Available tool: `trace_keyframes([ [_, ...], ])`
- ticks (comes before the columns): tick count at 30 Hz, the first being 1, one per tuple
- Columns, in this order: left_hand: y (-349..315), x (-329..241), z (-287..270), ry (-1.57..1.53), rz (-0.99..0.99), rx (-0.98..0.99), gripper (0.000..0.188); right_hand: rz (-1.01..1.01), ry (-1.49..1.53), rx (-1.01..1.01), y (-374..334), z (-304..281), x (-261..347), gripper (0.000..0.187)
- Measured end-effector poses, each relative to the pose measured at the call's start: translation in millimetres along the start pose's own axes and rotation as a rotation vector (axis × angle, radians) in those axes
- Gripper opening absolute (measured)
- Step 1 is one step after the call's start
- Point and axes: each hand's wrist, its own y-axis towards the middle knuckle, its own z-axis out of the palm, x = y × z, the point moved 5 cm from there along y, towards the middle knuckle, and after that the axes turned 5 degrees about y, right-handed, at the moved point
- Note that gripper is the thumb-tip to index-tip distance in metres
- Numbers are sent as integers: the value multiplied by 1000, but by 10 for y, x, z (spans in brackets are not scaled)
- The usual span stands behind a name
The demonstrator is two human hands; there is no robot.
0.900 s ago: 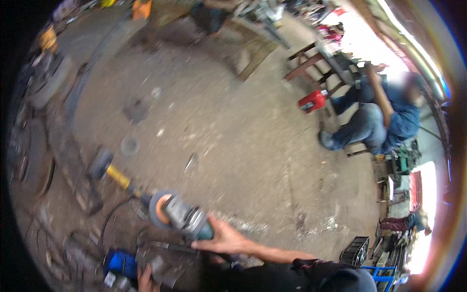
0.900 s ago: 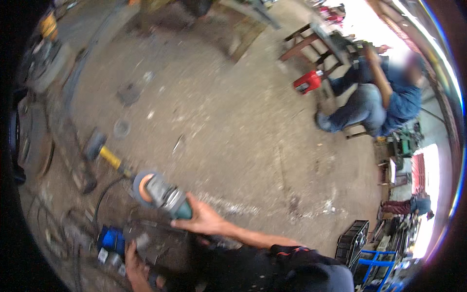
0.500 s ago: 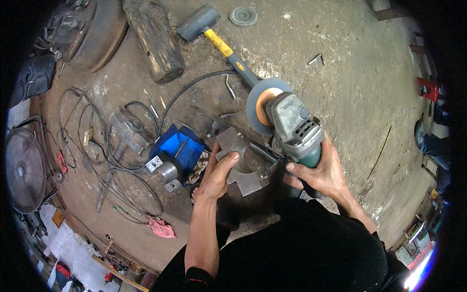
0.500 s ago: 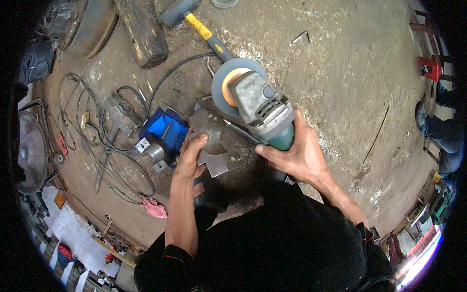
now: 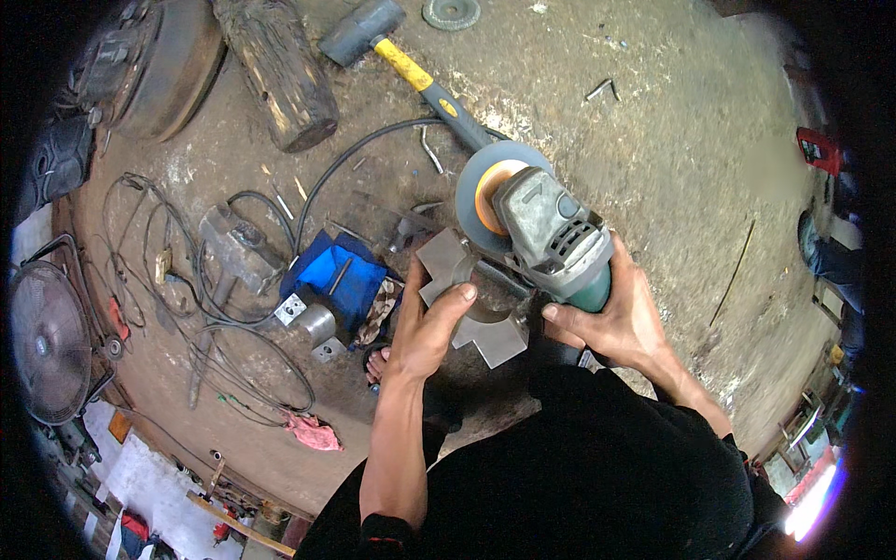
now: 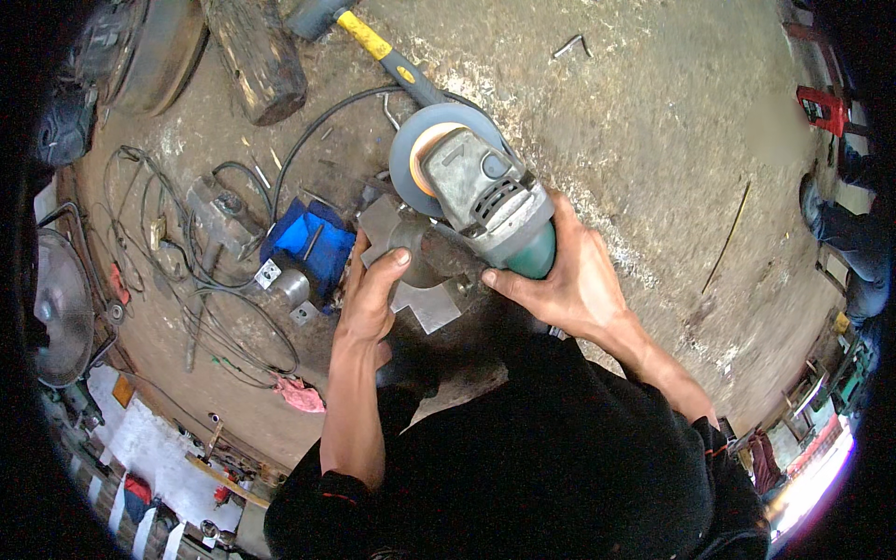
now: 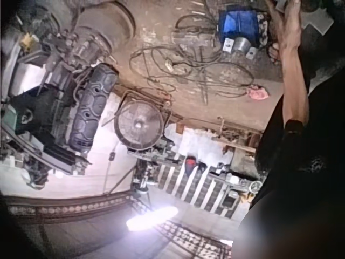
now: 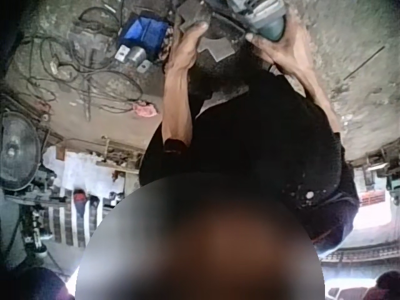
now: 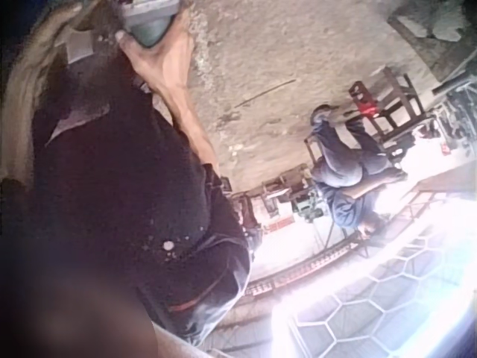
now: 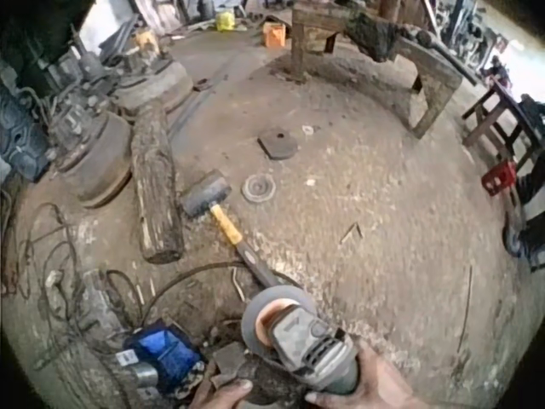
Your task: The person uses an angle grinder to smooth the edges of two metal blocks, then repeatedly hammers and aligns them together to form a single assembly. The person inspects the fit multiple times and continues hammering to adjust alignment.
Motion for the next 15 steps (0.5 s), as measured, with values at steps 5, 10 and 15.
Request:
trace_keyframes([
  [5,41,-31,-11,144,23,-16,83,38,11,12,-25,4,-14,87],
  [10,56,-7,-27,134,53,-5,86,9,5,-1,-36,8,-37,83],
  [15,35,-14,-11,185,52,-40,80,-63,-74,4,-34,13,-42,91],
])
